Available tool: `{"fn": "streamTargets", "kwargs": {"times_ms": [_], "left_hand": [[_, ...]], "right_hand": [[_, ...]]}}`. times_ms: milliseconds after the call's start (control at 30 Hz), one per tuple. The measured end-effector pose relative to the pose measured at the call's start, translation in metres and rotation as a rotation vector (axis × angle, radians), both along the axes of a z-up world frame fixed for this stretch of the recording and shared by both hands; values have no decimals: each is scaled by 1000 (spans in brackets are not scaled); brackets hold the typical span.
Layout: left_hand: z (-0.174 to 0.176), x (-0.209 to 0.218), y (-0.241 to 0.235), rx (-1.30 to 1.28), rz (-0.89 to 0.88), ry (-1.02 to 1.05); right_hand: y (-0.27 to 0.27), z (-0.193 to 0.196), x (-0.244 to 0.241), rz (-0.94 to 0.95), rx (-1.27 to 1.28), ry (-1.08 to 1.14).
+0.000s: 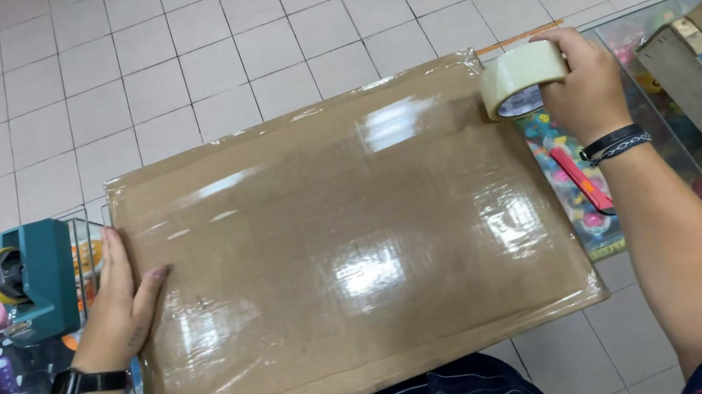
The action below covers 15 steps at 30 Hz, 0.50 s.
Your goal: A person is sealing a large cardboard box with clear adhesive tape on a glass counter in a toy store.
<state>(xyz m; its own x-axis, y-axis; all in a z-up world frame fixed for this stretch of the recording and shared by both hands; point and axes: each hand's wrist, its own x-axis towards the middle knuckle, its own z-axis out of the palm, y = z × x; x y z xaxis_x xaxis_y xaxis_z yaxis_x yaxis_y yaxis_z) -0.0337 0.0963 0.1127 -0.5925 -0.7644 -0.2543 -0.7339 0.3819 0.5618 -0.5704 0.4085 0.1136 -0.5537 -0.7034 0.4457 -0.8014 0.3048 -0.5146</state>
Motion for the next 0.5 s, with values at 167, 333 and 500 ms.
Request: {"fn": "streamTargets", "kwargs": {"times_ms": [167, 333, 500], "left_hand": [[8, -12, 12, -16, 93, -4], [14, -27, 24, -50, 216, -47], [15, -36, 30, -107, 303, -152]], "right_hand": [[7, -5, -20, 111, -167, -96], [14, -26, -46, 190, -232, -182], [14, -48, -62, 297, -275, -42]]}}
